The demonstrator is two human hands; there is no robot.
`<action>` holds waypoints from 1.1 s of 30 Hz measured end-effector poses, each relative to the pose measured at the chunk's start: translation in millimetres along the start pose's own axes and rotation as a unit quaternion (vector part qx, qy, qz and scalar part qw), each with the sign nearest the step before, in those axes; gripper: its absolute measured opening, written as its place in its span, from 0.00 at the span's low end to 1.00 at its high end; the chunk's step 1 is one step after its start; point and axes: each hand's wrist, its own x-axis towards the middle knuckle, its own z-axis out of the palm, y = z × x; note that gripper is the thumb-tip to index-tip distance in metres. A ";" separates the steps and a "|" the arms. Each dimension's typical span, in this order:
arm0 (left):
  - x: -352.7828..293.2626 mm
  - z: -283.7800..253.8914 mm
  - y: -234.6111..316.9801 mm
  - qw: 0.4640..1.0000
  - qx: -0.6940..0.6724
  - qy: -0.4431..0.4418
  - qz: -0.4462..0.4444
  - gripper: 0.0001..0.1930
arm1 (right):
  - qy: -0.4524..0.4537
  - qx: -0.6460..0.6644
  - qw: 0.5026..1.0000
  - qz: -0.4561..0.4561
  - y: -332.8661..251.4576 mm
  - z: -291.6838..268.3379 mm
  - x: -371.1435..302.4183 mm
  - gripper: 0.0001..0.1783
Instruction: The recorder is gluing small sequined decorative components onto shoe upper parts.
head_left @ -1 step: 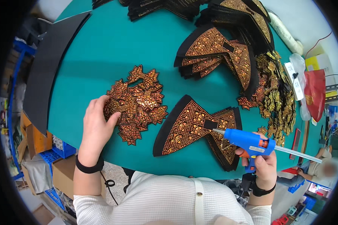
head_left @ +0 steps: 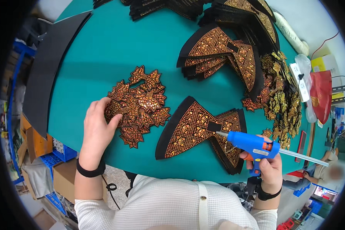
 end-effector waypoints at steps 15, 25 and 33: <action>1.9 -22.6 -5.3 0.939 -0.287 -0.096 -0.163 0.04 | 0.053 -0.087 0.994 -0.028 3.6 3.4 10.8 0.46; -14.7 -19.1 20.9 0.751 -0.547 -0.212 -0.303 0.07 | 0.017 -0.060 0.998 0.003 2.0 5.0 9.7 0.32; 30.5 -6.1 12.4 0.997 -0.039 0.021 0.056 0.15 | 0.017 -0.047 0.999 -0.007 6.4 -6.0 2.8 0.35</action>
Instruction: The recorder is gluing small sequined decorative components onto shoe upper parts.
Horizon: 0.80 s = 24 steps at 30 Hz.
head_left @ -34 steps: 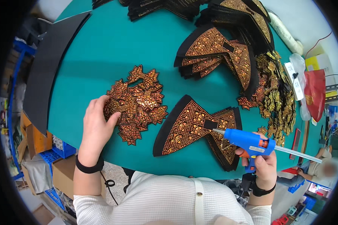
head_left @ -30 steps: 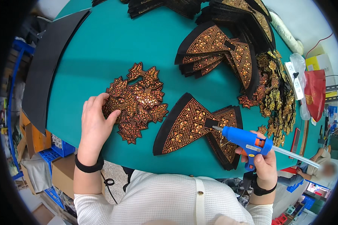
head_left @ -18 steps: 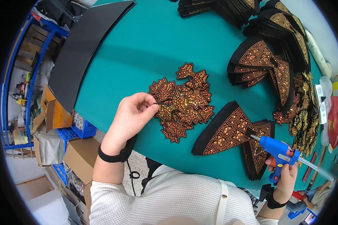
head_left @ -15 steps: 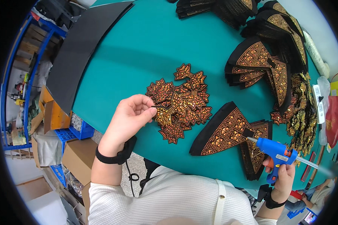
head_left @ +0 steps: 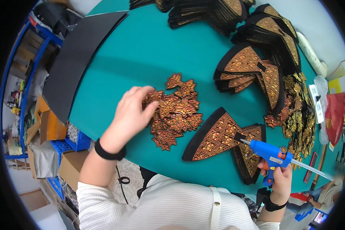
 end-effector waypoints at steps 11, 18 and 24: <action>19.3 0.6 -11.6 0.978 -0.139 -0.087 -0.127 0.11 | -0.060 -0.050 0.997 0.007 -18.6 5.1 6.8 0.40; 11.3 -9.6 -10.0 0.908 -0.369 -0.079 -0.181 0.06 | -0.067 -0.090 0.993 -0.028 -24.0 13.7 17.6 0.37; 6.0 -17.8 -4.0 0.865 -0.449 -0.064 -0.213 0.11 | -0.079 -0.091 0.992 -0.026 -22.1 10.3 19.3 0.35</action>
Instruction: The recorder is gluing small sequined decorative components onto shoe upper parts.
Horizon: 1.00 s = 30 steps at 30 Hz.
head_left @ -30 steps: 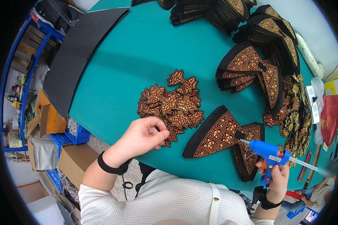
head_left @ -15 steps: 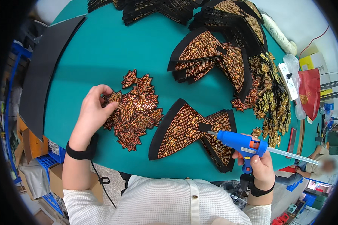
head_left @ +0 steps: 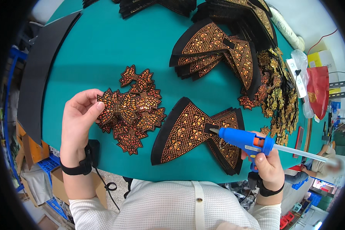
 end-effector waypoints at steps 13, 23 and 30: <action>-6.0 15.6 1.0 0.998 -0.026 -0.054 -0.001 0.11 | -0.002 -0.011 1.000 0.002 3.1 -0.1 3.2 0.34; -8.2 19.5 1.2 0.998 -0.018 -0.065 -0.008 0.10 | 0.079 -0.055 0.995 -0.004 9.9 5.6 1.2 0.39; -10.2 22.2 1.8 0.996 -0.035 -0.079 0.003 0.10 | 0.013 -0.032 0.999 0.029 3.9 -8.2 -5.4 0.33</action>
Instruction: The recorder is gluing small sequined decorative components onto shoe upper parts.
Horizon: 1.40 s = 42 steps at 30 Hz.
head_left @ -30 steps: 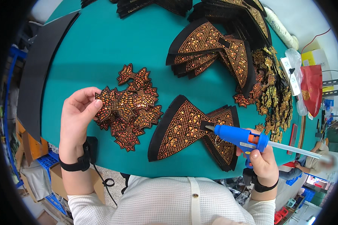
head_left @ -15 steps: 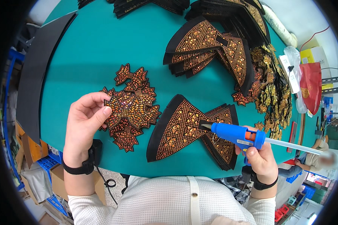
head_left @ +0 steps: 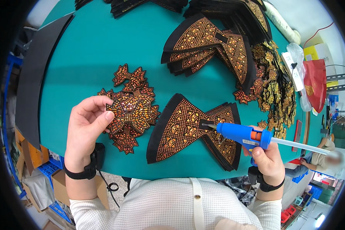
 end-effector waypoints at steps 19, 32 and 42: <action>-7.6 17.4 8.2 0.999 -0.041 -0.033 0.004 0.11 | -0.035 -0.330 0.940 -0.078 -52.9 12.1 8.7 0.29; 3.5 84.3 31.9 0.952 -0.057 -0.276 -0.116 0.09 | 0.056 0.377 0.924 -0.008 42.2 -22.3 11.5 0.29; 14.4 125.4 30.6 0.956 0.140 -0.252 -0.052 0.08 | 0.043 0.516 0.855 -0.024 65.0 11.1 22.9 0.38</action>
